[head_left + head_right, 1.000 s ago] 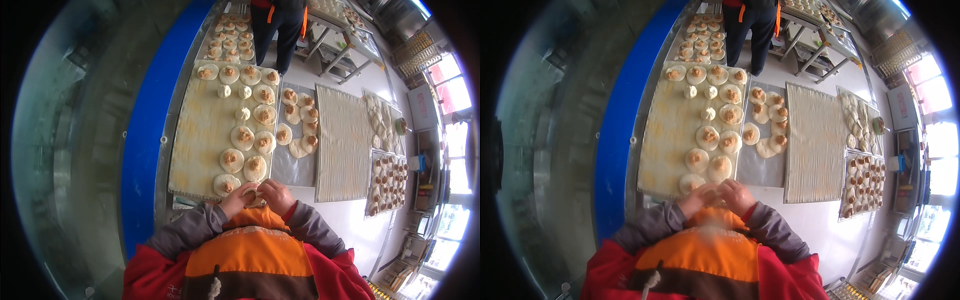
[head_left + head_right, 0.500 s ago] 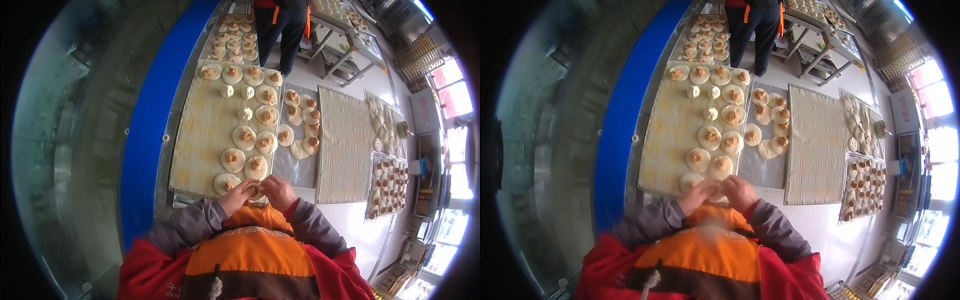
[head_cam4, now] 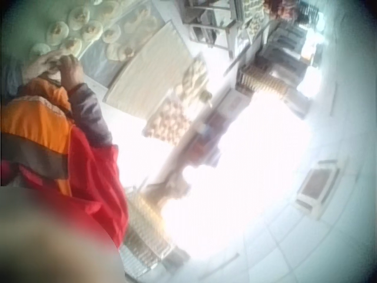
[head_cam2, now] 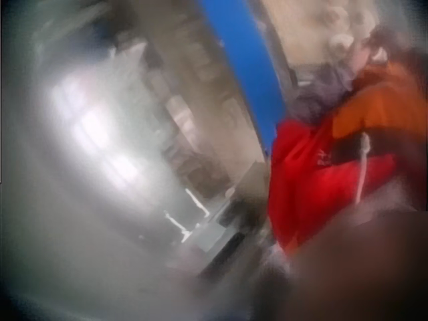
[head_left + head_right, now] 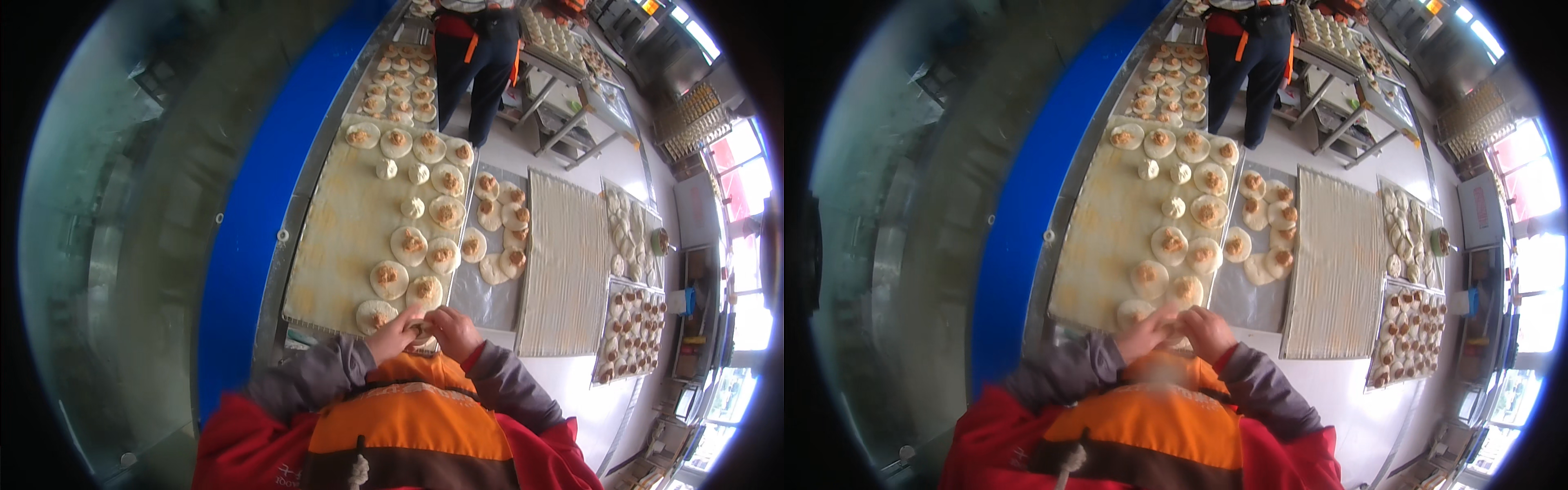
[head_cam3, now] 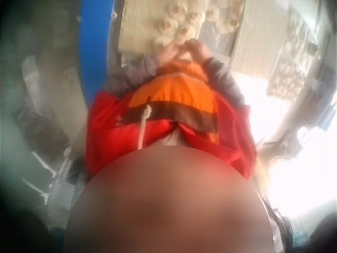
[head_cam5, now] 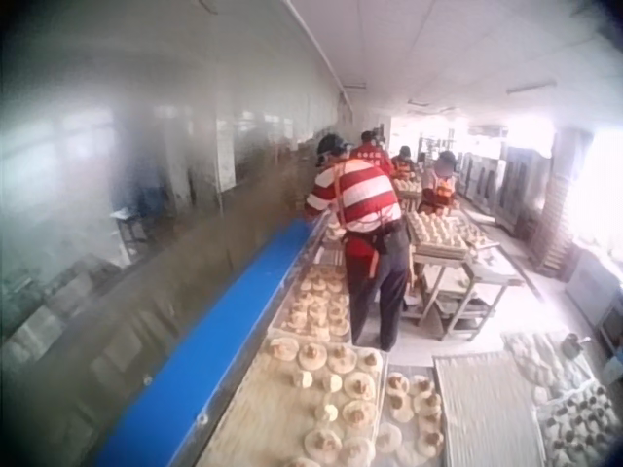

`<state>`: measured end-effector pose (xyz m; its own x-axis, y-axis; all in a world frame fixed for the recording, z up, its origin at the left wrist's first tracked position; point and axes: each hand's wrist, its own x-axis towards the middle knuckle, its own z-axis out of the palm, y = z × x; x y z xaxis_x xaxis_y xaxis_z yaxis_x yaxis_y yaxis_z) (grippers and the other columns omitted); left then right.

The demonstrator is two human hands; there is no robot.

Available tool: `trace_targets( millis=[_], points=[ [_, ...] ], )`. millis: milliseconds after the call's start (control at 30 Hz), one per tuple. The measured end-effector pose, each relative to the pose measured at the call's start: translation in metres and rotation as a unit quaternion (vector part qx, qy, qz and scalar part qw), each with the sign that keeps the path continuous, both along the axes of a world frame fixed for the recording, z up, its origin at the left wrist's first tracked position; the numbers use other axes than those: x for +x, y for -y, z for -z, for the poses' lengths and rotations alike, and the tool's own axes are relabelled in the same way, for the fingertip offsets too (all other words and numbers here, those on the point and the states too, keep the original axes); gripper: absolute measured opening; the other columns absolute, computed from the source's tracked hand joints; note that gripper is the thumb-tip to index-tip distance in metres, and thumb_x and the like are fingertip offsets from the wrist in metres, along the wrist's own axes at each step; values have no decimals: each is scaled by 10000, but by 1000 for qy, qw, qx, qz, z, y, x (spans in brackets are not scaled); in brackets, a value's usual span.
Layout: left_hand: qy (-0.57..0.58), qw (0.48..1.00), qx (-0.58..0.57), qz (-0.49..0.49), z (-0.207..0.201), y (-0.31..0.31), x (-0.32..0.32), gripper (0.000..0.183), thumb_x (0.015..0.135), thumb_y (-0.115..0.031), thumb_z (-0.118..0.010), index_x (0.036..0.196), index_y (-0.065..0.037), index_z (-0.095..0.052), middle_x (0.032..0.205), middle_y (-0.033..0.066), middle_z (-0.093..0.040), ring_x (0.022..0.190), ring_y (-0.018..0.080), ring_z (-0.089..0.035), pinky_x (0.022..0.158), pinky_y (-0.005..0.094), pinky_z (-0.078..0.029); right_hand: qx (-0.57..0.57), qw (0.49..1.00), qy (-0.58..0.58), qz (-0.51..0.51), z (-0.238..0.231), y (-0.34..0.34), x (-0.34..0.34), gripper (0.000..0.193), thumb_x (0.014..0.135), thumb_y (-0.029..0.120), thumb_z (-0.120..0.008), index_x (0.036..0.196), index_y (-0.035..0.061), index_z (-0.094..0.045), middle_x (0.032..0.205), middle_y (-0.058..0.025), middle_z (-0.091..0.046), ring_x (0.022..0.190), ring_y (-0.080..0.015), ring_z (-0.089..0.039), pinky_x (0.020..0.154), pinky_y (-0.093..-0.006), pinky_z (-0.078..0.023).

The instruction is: The person repeatedly picks flat dough discs from a tray, places a small amount of filling on each, and folds the dough to enclose the filling, forming buns. The finished buns are placed on a tray. The process is repeated continuously.

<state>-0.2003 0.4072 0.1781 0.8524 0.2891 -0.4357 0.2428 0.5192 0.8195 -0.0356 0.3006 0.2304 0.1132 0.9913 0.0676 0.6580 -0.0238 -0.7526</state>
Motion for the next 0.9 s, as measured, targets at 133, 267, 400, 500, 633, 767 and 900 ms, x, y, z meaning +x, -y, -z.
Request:
trace_targets(
  millis=[133, 267, 400, 500, 633, 767, 900],
  points=[
    [79, 948, 307, -12, 7, 7, -2, 331, 981, 24, -485, 1305, -30, -518, 1103, 98, -618, 939, 149, -604, 831, 291, -517, 34, 999, 29, -14, -8, -5, -5, 202, 817, 59, -626, 1019, 51, -625, 917, -129, -620, 851, -352, -632, 735, -412, -539],
    [44, 993, 111, 8, 4, -2, 3, 346, 958, 64, -469, 1286, -28, -528, 1156, 110, -622, 1029, 190, -626, 878, 318, -508, -2, 1000, -9, 7, -9, -11, -6, 182, 800, 37, -612, 978, 61, -644, 918, -119, -623, 856, -339, -636, 747, -410, -541],
    [56, 941, -306, -136, -20, -10, 0, 305, 1094, -268, -396, 1280, -68, -534, 1132, 50, -614, 1016, 161, -629, 886, 341, -553, 4, 999, -18, 42, -6, -17, -3, 187, 782, 38, -616, 952, 92, -671, 911, -89, -623, 855, -303, -627, 731, -392, -539],
    [-27, 990, -70, -120, -27, -3, 5, 382, 1083, -417, -401, 1221, -93, -548, 1093, 36, -625, 925, 134, -637, 703, 287, -581, 66, 997, 45, 0, -9, -19, -4, 149, 800, 39, -611, 920, 94, -682, 906, -74, -622, 838, -291, -629, 729, -383, -538],
    [-26, 982, -92, -162, -15, 5, 9, 384, 1069, -432, -442, 1188, -91, -570, 1055, 39, -636, 822, 103, -634, 569, 242, -541, 17, 1000, 23, 10, -17, -19, -5, 146, 797, 84, -653, 939, 111, -675, 917, -74, -621, 832, -289, -622, 723, -381, -535],
    [5, 992, 102, -72, -8, 2, 9, 358, 1066, -410, -460, 1109, -83, -598, 954, 17, -634, 748, 74, -603, 526, 219, -492, 85, 992, 76, -53, -19, -16, 5, 211, 803, 100, -704, 1009, 90, -661, 921, -79, -641, 825, -292, -644, 719, -383, -541],
    [-11, 993, -79, -88, -16, -3, 11, 356, 1072, -392, -452, 1086, -76, -616, 915, 13, -636, 742, 71, -581, 530, 202, -461, 64, 997, 26, -40, -15, -10, 8, 231, 793, 89, -733, 1011, 69, -658, 908, -79, -649, 827, -278, -658, 717, -375, -546]
  ],
)
